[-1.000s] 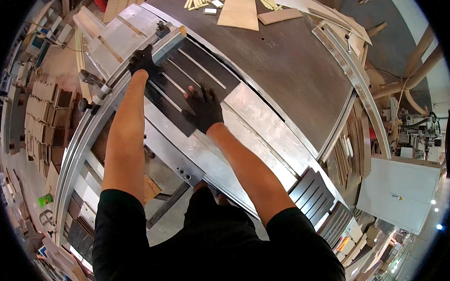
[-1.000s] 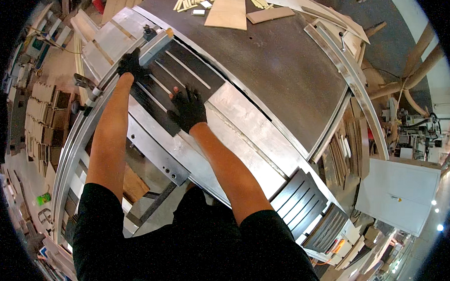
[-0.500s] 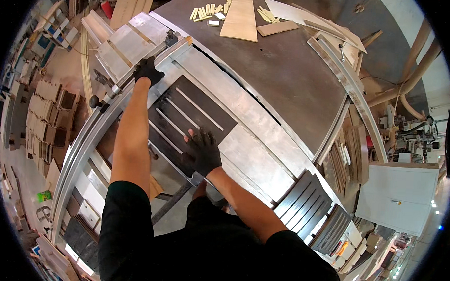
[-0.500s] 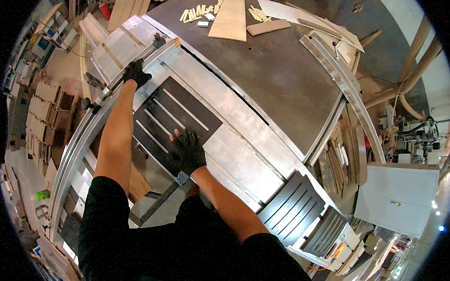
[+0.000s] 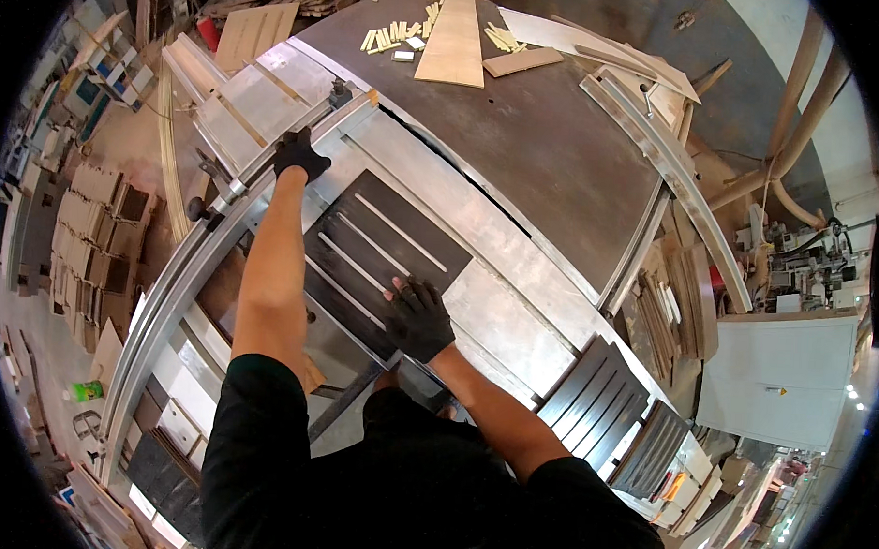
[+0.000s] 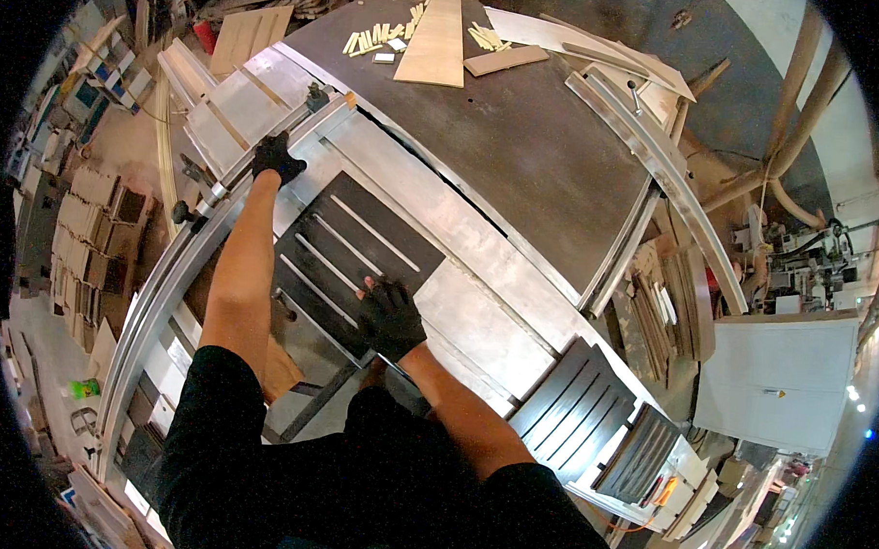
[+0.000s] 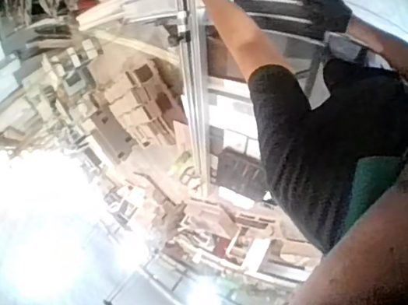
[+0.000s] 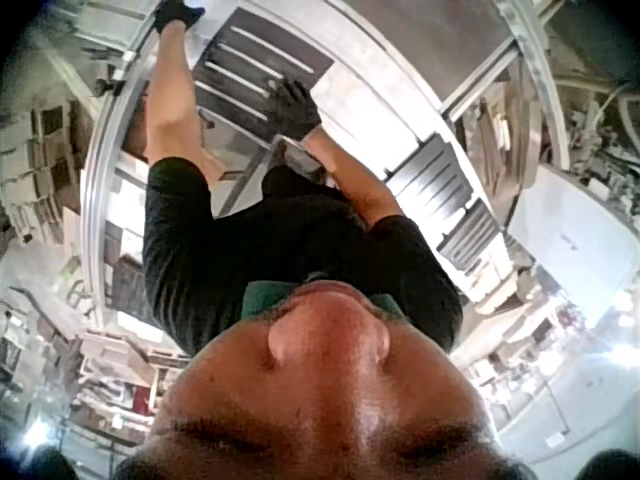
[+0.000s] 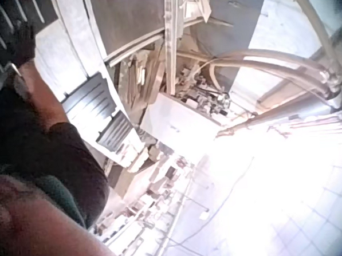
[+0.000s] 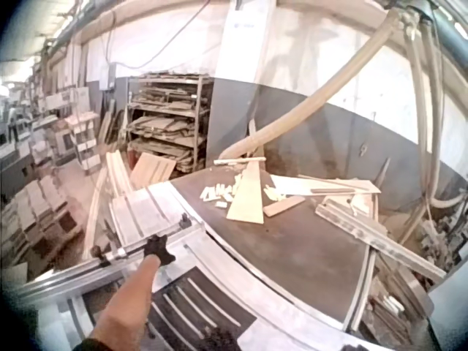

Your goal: The person operates a sliding table saw to trim or cut dark wood slatted panels. They place each panel onto the sliding carriage against the fence, push the carriage through the blade by hand, and then move the cut panels to a staging area on the side.

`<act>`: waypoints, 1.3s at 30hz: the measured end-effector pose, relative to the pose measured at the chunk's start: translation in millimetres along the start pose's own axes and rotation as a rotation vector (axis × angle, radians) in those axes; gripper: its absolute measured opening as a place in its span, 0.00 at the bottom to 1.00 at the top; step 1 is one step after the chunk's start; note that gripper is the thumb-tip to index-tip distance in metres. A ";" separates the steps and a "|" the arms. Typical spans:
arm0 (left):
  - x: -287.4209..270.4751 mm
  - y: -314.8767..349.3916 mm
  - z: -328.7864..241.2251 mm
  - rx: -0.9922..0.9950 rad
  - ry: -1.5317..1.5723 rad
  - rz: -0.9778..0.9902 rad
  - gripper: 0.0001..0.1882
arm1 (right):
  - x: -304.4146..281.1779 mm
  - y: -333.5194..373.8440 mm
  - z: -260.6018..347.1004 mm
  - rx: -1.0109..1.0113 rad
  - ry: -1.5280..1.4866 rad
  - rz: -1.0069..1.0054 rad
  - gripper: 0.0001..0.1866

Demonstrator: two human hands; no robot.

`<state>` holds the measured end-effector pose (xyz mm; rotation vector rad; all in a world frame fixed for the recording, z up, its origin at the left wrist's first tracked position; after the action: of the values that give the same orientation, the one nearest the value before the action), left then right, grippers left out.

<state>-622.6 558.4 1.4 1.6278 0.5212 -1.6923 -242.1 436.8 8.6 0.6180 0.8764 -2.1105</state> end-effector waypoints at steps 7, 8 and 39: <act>5.9 4.0 -20.3 0.064 -0.027 -0.040 0.49 | -7.0 13.0 -5.0 0.019 0.015 0.025 0.26; 0.7 2.8 -7.0 0.069 -0.021 -0.069 0.49 | -6.0 6.9 2.3 0.005 -0.002 0.037 0.26; 14.5 31.0 -1.7 0.406 0.049 -0.283 0.45 | -6.2 7.3 7.1 -0.007 0.126 -0.040 0.22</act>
<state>-598.0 536.0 -7.0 1.9579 0.4696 -2.0743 -233.6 430.8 14.5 0.7416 0.9725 -2.1219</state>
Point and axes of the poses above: each hand's wrist, its own y-axis away from the middle knuckle, its own x-axis out of the palm, z = x × y, the point moved 8 cm from there along -y, towards the middle knuckle, and after that the axes turned 15 degrees about -y, right-handed, at the moved point
